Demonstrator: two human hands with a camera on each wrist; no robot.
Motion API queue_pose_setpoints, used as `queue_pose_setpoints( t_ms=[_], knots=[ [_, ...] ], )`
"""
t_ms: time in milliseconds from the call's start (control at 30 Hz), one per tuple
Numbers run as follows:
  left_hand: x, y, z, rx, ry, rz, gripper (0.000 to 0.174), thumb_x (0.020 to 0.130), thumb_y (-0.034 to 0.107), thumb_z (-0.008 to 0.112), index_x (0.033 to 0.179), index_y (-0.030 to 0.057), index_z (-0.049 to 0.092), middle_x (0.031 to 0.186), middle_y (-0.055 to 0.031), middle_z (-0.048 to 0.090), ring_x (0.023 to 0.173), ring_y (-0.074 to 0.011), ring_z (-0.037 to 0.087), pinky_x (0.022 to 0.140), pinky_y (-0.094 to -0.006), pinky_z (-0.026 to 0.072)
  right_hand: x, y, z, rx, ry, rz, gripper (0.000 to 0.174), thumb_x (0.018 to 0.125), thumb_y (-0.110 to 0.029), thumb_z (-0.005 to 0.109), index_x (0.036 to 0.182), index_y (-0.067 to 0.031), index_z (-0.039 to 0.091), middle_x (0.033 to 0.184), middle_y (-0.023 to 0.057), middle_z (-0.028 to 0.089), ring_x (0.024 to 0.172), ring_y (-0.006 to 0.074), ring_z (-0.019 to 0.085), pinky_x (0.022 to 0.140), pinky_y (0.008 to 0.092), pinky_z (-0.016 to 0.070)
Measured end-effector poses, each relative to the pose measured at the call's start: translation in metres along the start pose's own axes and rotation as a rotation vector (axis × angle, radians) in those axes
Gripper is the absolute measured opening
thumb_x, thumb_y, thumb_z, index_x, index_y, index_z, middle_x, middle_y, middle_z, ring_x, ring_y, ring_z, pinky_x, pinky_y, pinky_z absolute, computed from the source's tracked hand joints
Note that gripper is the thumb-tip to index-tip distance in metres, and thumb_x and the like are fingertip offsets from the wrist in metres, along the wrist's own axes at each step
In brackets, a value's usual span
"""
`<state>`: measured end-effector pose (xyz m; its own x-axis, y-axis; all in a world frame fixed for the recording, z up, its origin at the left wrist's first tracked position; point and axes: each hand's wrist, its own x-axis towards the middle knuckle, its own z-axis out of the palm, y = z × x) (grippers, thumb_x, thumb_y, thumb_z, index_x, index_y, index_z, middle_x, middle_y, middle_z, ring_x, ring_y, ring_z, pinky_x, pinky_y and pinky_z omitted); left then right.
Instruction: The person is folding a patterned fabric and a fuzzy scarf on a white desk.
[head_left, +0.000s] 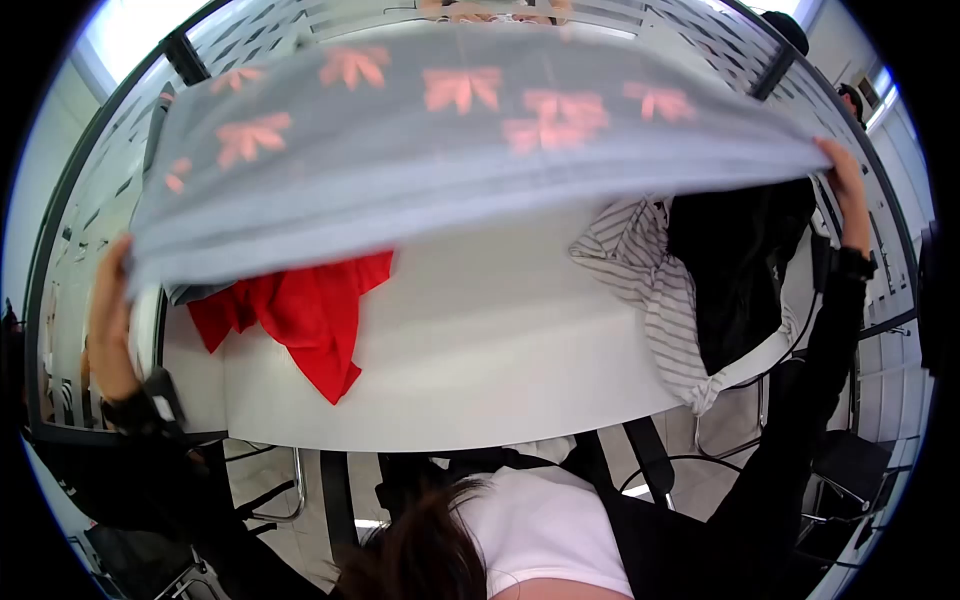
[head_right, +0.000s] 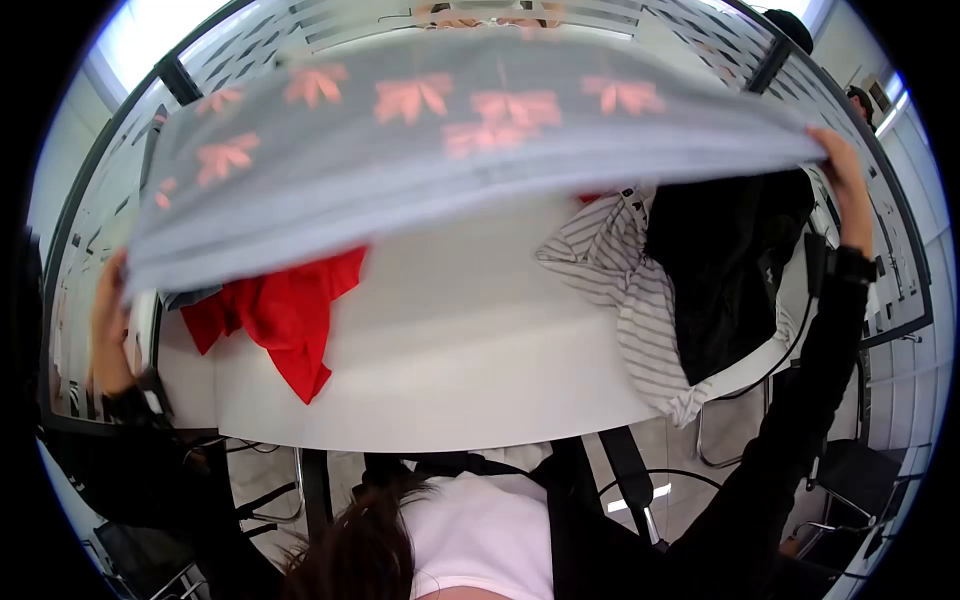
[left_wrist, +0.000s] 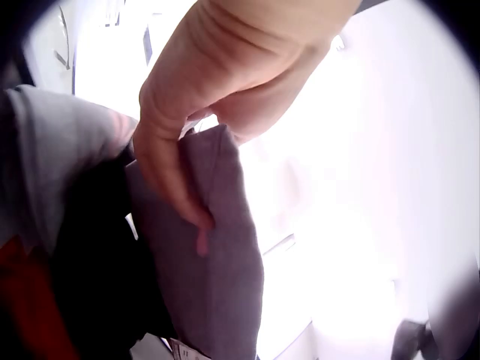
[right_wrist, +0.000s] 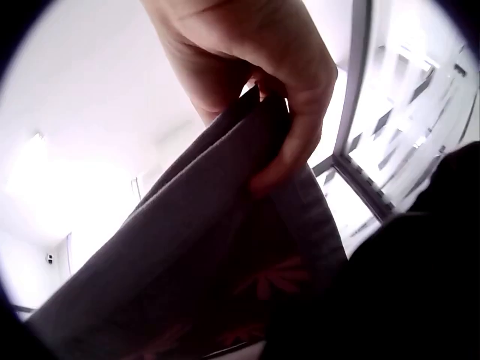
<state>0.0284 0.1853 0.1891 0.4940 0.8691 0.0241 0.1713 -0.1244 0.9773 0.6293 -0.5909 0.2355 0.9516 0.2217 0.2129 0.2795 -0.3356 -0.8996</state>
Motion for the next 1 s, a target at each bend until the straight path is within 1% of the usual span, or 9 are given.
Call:
queue_pose_setpoints(
  t_ms=[33,100,167,300,400,533,633,800,1000],
  knots=[
    [-0.009,-0.026,0.004,-0.015,-0.176,-0.025,0.03,0.09,0.024,0.051,0.114,0.0064,0.057,0.11,-0.0054,0.056,0.104,-0.0114,0.05,0.092,-0.0281,0.0369,-0.012,0.015,0.01,-0.065,0.012,0.018,0.029,0.078,-0.028,0.068,0.094,-0.0045,0.065,0.086,-0.0006,0.058,0.076,0.0077,0.05,0.066,0.0203,0.0382],
    [-0.075,-0.017,0.075,-0.008,-0.22,0.01,0.025,0.09,0.02,0.046,0.108,0.0046,0.056,0.1,-0.0044,0.057,0.095,-0.0102,0.052,0.087,-0.0284,0.0408,-0.023,0.045,0.023,-0.188,-0.04,0.103,0.023,0.077,-0.026,0.068,0.086,-0.0053,0.064,0.077,-0.0028,0.056,0.07,0.0058,0.048,0.061,0.0206,0.0353],
    [-0.095,-0.028,0.092,-0.07,-0.4,-0.118,0.021,0.09,0.016,0.043,0.104,0.0039,0.053,0.094,-0.0032,0.056,0.087,-0.0089,0.052,0.078,-0.0271,0.0441,-0.05,0.045,0.053,-0.117,-0.061,0.088,0.017,0.08,-0.022,0.065,0.076,-0.007,0.059,0.071,-0.0051,0.052,0.066,0.0046,0.045,0.058,0.0212,0.0322],
    [-0.114,-0.054,0.119,0.092,-0.365,-0.118,0.017,0.09,0.015,0.044,0.1,0.0049,0.051,0.087,0.0004,0.052,0.076,-0.0055,0.046,0.066,-0.0215,0.0398,-0.077,0.044,0.077,-0.112,-0.08,0.138,0.015,0.083,-0.021,0.061,0.085,-0.0067,0.058,0.074,-0.0042,0.053,0.068,0.0052,0.048,0.062,0.021,0.037],
    [-0.117,-0.063,0.116,0.057,-0.339,-0.113,0.013,0.09,0.013,0.045,0.1,0.0063,0.05,0.09,0.0025,0.05,0.082,-0.0047,0.044,0.077,-0.02,0.0355,-0.095,0.033,0.091,-0.09,-0.018,0.163,0.018,0.084,-0.024,0.06,0.092,-0.0075,0.057,0.079,-0.003,0.054,0.073,0.0058,0.05,0.065,0.0225,0.0409],
    [-0.124,-0.066,0.103,0.172,-0.307,-0.141,0.015,0.089,0.013,0.045,0.102,0.0075,0.049,0.093,0.0022,0.05,0.085,-0.0054,0.045,0.078,-0.0205,0.0359,-0.103,0.032,0.081,-0.12,0.078,0.167,0.022,0.084,-0.024,0.061,0.098,-0.0064,0.058,0.084,-0.0028,0.055,0.078,0.0058,0.05,0.067,0.0229,0.0407],
    [-0.142,-0.054,0.097,-0.001,-0.352,-0.116,0.02,0.089,0.014,0.044,0.107,0.0072,0.049,0.098,0.0009,0.051,0.09,-0.007,0.047,0.08,-0.0228,0.0377,-0.1,0.036,0.074,0.069,0.127,0.091,0.025,0.084,-0.024,0.062,0.1,-0.0058,0.059,0.086,-0.0031,0.055,0.08,0.0067,0.05,0.072,0.0219,0.0392],
    [-0.145,-0.071,0.075,-0.121,-0.401,-0.118,0.031,0.084,0.011,0.045,0.112,-0.001,0.049,0.11,-0.0058,0.055,0.099,-0.0128,0.051,0.087,-0.0285,0.0392,-0.076,0.053,0.049,0.302,0.306,0.022,0.025,0.082,-0.02,0.062,0.099,-0.0014,0.058,0.092,0.0021,0.055,0.085,0.0112,0.052,0.076,0.0246,0.0394],
    [-0.151,-0.104,0.075,-0.032,-0.363,-0.219,0.038,0.084,0.01,0.047,0.12,-0.0035,0.047,0.113,-0.0066,0.054,0.103,-0.0147,0.05,0.088,-0.0282,0.0389,-0.081,0.068,0.035,0.293,0.113,0.177,0.028,0.082,-0.023,0.062,0.098,-0.0001,0.057,0.09,0.0034,0.055,0.083,0.014,0.054,0.072,0.0273,0.0449]
  ],
)
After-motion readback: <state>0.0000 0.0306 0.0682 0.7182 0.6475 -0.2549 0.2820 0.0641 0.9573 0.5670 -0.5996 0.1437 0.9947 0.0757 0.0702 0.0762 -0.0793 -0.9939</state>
